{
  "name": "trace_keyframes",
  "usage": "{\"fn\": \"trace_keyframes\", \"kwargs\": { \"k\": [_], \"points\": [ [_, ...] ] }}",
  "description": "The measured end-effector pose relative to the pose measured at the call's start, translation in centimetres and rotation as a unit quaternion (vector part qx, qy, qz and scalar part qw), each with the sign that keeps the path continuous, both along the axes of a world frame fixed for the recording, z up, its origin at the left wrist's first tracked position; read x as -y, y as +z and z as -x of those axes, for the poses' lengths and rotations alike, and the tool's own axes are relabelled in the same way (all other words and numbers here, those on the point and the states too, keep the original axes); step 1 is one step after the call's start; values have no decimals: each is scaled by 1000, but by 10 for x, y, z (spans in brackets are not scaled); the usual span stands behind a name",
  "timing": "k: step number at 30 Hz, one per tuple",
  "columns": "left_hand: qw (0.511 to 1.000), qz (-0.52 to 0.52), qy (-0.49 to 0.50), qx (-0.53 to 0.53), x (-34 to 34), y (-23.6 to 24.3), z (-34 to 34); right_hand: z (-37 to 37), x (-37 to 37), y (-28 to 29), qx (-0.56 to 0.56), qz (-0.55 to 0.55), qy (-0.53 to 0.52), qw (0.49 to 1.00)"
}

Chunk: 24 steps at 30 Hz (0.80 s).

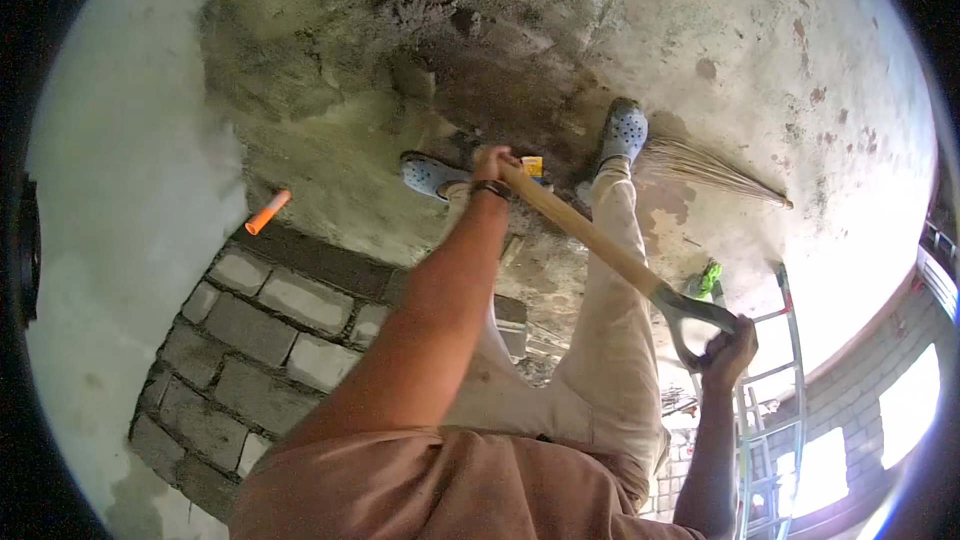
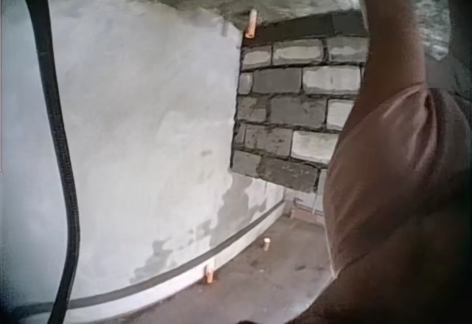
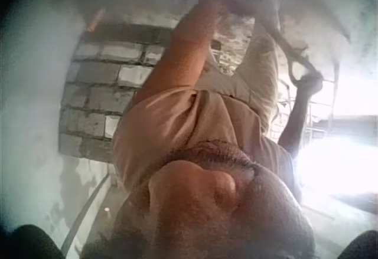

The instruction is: Using a trowel and shovel to spread and mix wet concrete on a floor during construction.

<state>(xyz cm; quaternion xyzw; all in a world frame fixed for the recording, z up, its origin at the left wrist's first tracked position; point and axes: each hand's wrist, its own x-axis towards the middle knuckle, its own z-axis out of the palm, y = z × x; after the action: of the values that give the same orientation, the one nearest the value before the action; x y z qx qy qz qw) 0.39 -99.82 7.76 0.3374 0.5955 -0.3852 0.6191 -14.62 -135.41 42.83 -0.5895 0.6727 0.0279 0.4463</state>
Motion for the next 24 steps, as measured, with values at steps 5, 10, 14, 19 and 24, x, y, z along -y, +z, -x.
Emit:
{"fn": "trace_keyframes", "kwargs": {
  "k": [5,10,14,19,24],
  "points": [
    [989,-133,54,-16,-38,52,-3,30,-32,7,13,-48,-141,989],
    [996,-87,15,33,-73,76,-7,41,-31,22,13,-78,-141,987],
    [988,-132,68,30,-63,101,-33,23,-23,23,16,-75,-130,989],
    [949,-247,-158,115,-68,144,-155,-96,-35,25,-27,-206,-121,971],
    [894,-409,-65,171,-212,195,-237,-215,-97,73,-2,-512,-159,844]
  ]
}}
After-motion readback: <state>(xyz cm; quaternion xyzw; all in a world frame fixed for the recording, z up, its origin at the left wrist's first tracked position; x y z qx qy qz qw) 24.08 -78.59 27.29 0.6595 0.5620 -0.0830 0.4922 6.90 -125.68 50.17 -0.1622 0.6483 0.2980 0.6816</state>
